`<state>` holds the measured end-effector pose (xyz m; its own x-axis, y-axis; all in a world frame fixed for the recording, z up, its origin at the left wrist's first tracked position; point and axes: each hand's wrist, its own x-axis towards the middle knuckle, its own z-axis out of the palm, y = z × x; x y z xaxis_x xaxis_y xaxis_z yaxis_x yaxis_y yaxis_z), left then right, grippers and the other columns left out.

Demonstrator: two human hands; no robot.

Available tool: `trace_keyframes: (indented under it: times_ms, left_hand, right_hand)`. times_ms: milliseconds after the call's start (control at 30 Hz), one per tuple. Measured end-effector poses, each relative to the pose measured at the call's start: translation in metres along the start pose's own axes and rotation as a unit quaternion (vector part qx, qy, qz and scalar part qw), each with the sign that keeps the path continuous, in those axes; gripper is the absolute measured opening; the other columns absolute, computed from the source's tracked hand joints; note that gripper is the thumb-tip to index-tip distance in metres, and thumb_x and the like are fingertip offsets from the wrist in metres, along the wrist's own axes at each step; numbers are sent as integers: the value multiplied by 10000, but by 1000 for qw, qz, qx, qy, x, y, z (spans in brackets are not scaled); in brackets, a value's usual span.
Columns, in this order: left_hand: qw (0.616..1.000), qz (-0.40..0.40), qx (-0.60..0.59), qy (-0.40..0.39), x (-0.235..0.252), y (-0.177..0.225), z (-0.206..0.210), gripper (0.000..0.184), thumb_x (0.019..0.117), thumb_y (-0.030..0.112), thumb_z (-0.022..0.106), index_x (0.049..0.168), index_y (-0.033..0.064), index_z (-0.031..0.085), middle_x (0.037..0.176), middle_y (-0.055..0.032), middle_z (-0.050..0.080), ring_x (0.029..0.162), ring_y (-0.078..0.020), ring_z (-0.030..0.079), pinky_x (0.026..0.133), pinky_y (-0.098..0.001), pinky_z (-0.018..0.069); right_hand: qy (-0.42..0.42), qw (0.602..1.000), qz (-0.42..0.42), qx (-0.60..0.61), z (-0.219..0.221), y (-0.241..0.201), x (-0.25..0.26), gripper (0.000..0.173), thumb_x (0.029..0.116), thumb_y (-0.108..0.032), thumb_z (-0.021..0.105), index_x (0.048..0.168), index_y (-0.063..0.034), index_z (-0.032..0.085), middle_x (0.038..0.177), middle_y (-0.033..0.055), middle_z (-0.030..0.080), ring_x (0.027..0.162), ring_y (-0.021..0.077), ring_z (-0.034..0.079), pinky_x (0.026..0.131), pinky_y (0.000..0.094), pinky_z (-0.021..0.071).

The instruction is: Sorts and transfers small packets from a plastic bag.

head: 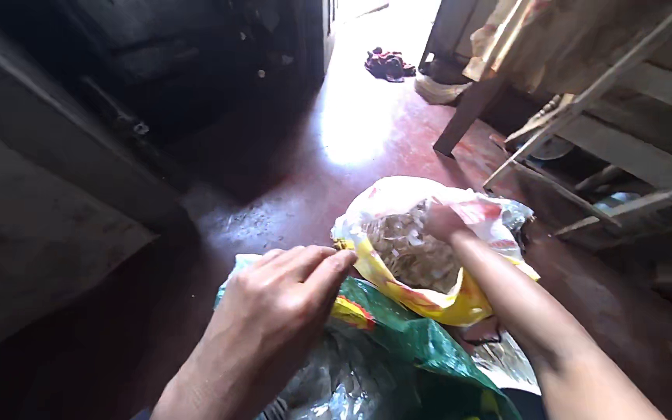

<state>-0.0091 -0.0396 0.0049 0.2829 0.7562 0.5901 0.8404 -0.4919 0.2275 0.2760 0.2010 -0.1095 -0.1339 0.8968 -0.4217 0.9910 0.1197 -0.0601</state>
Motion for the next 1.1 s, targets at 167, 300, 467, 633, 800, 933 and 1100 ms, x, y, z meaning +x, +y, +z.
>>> trace_keyframes:
  times_ms: [167,300,467,633,800,933,1100]
  left_hand:
    - [1000,-13,15,6,-7,-7,-4,234,1052,155,516,1100,125,744,967,-58,766,829,-196,729,649,-324,547]
    - [1000,-18,20,3,-9,-6,-8,245,1046,147,509,1093,127,748,954,-48,761,832,-190,728,652,-322,550]
    - [1000,-5,10,-3,-8,-2,-6,259,1039,154,497,1078,132,752,945,-39,754,785,-181,713,615,-328,532]
    - [1000,12,3,-5,-6,0,0,278,1040,197,488,1078,123,754,910,-49,741,742,-203,706,591,-362,542]
    - [1000,9,-20,-14,-5,-1,5,308,1054,240,469,1110,133,752,927,-47,736,729,-202,710,581,-411,561]
    - [990,-6,-144,-3,0,1,0,288,1049,281,523,1141,136,754,971,11,752,841,-62,717,759,-268,608]
    - [965,35,-259,1,48,39,-19,376,962,261,674,1291,79,660,1321,-34,649,1087,-85,686,898,-281,613]
  right_hand:
    - [22,990,104,90,37,31,42,555,1049,-389,527,1438,6,542,1476,299,507,1412,477,435,1134,688,323]
    - [26,988,78,128,26,11,11,472,1053,-264,557,1390,68,558,1445,323,520,1402,462,450,1150,638,322]
    - [55,990,31,123,9,10,-33,552,914,-215,769,1339,72,565,1259,339,612,1222,493,581,1040,645,442]
    - [170,959,-131,187,-1,39,-114,728,762,-113,887,1409,-34,564,1315,283,543,1092,404,608,908,564,527]
    - [330,880,-195,279,-26,72,-185,682,768,-195,882,1368,-47,594,1308,188,590,1154,263,614,960,466,537]
    - [404,811,-196,375,-68,74,-246,754,804,-161,846,1454,-82,471,1298,50,573,961,13,627,814,199,558]
    - [472,734,-308,378,-121,59,-294,849,804,-172,840,1487,21,373,1281,12,570,1044,-27,624,894,167,569]
